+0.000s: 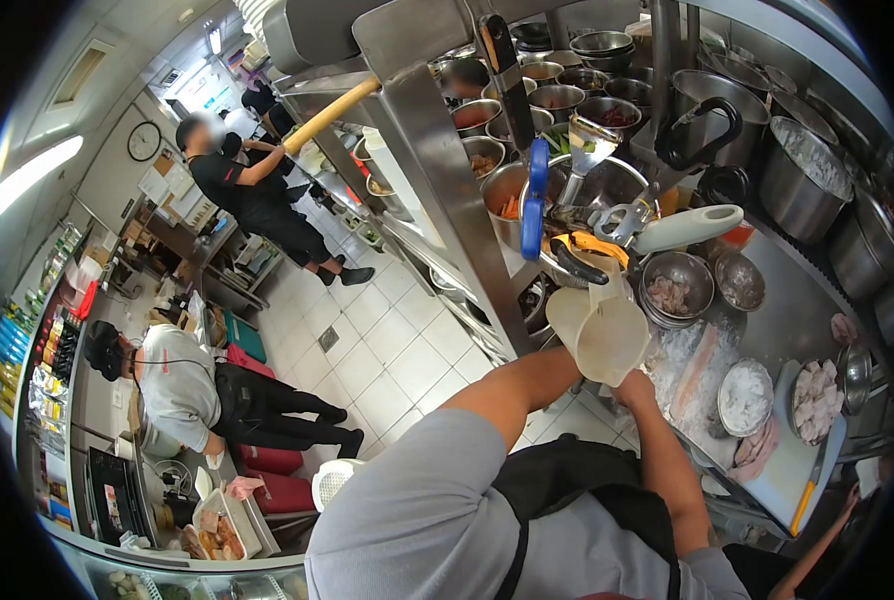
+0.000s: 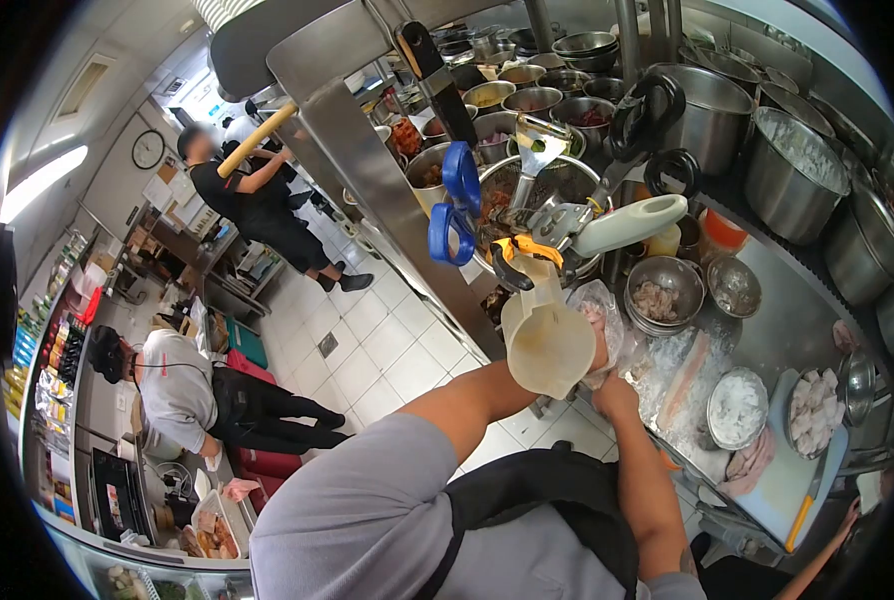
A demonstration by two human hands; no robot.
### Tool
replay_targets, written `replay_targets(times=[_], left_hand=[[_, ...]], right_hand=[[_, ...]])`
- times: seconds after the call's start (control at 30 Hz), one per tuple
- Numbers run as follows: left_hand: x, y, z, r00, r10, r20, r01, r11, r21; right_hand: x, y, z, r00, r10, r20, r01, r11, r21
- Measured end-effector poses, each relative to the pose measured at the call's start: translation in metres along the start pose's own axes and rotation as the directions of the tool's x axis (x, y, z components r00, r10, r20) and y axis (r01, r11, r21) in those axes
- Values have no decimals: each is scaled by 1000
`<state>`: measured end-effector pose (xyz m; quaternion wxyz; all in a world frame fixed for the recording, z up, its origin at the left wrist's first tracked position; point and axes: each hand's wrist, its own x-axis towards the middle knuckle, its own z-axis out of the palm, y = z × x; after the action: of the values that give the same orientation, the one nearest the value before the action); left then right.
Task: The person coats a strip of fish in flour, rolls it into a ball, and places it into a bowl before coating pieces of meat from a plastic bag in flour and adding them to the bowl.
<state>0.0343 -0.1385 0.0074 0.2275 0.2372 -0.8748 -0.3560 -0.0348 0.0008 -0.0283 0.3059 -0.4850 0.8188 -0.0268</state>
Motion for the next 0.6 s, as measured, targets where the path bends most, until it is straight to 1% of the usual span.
replay_targets(times=[0.07, 0.27, 0.37, 0.6], left_hand=[[-4, 0, -1, 1000, 0, -2, 0, 1000, 10], [-14, -1, 1, 1000, -2, -3, 2, 1000, 23], [-17, -1, 2, 1000, -3, -1, 3, 999, 32], [-20, -2, 4, 1000, -9, 3, 9, 1000, 29]], right_hand=[[-3, -4, -6, 1000, 11, 21, -11, 1000, -3], [2, 0, 1, 1000, -9, -19, 9, 1000, 6], [-5, -5, -6, 1000, 8, -13, -7, 1000, 10], [1, 2, 2, 999, -29, -30, 29, 1000, 9]])
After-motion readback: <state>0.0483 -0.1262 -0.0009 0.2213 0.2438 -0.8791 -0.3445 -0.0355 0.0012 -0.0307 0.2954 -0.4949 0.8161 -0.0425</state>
